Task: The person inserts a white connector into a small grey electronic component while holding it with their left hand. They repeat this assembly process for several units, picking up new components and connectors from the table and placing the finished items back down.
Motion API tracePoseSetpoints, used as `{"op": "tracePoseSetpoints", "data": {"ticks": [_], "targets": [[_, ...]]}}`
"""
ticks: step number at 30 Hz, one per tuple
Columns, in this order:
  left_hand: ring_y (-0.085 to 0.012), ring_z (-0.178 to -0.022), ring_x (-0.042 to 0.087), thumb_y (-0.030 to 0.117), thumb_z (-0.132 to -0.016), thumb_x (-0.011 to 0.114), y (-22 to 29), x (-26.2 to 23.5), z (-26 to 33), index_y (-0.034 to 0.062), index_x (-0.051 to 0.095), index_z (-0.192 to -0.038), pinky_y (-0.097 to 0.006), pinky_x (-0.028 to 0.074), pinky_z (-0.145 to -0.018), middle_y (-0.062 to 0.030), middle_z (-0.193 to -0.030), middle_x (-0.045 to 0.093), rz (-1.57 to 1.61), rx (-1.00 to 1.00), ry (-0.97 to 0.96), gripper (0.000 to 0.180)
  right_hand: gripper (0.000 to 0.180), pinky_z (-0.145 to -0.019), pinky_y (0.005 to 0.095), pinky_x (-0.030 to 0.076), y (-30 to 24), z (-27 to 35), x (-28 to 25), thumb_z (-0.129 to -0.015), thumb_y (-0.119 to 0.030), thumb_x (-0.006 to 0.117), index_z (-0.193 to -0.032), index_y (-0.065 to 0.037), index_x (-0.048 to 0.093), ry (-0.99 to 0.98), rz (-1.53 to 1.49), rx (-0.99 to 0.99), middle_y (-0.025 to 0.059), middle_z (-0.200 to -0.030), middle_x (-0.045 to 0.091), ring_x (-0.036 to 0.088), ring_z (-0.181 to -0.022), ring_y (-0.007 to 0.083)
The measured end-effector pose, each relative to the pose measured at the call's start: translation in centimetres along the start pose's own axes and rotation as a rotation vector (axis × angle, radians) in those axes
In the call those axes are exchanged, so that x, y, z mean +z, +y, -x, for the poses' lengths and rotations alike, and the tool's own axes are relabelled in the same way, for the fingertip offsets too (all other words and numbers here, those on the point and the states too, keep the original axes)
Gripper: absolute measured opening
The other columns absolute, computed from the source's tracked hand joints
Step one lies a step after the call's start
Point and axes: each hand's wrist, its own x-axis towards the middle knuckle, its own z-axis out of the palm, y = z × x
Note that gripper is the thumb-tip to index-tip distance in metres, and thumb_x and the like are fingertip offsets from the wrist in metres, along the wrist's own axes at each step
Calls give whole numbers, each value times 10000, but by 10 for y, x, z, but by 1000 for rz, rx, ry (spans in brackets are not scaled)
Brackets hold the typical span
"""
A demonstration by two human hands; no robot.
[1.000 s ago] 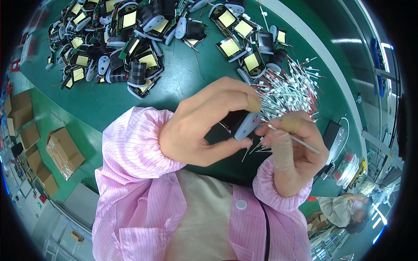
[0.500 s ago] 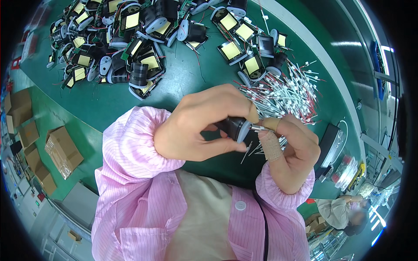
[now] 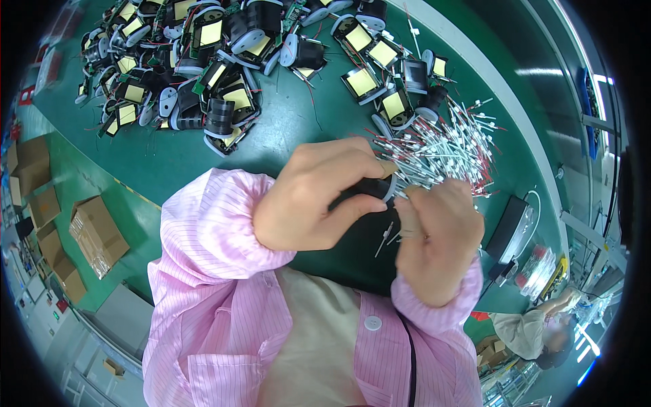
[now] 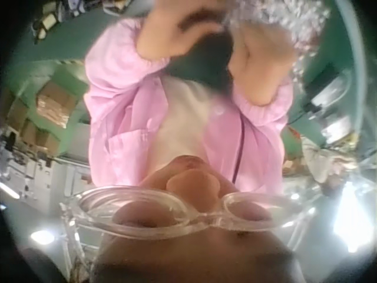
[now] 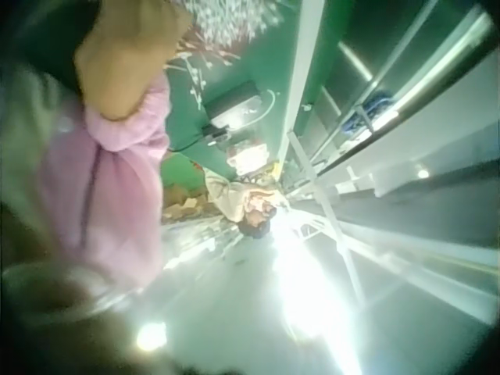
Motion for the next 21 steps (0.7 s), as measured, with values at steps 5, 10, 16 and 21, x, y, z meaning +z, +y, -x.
{"op": "tracePoseSetpoints", "data": {"ticks": [5, 10, 16, 21], "targets": [[-200, -675, 620, 14, -717, 788, 7, -8, -1, -66, 654, -1015, -268, 452, -541, -158, -880, 661, 211, -15, -18, 336, 139, -566, 375, 369, 2, -2, -6, -692, -20, 732, -784, 17, 635, -22, -399, 74, 88, -570, 455, 435, -494, 277], [-241, -731, 638, 32, -733, 773, 12, -18, -4, -62, 652, -1014, -309, 485, -610, -159, -895, 664, 8, 10, -52, 320, 92, -527, 349, 369, -1, -3, -3, -733, -3, 722, -792, 30, 659, -60, -252, 48, 91, -567, 479, 470, -506, 262], [-326, -896, 613, -5, -704, 754, 27, -47, 9, -20, 644, -1014, -379, 479, -797, -140, -966, 645, -731, -75, 330, 330, 116, -527, 242, 352, 55, -20, -33, -879, -67, 626, -811, 1, 690, -138, -519, 463, -5, -729, 654, 466, -584, 44], [-340, -1016, 531, -16, -685, 749, 15, -68, 37, 20, 622, -1087, -399, 436, -890, -115, -1044, 605, -1119, -350, 276, 423, 252, -664, 247, 386, 132, -28, -29, -934, -191, 598, -1017, 38, 659, 337, -954, 670, 9, -730, 588, 493, -649, 86]]}}
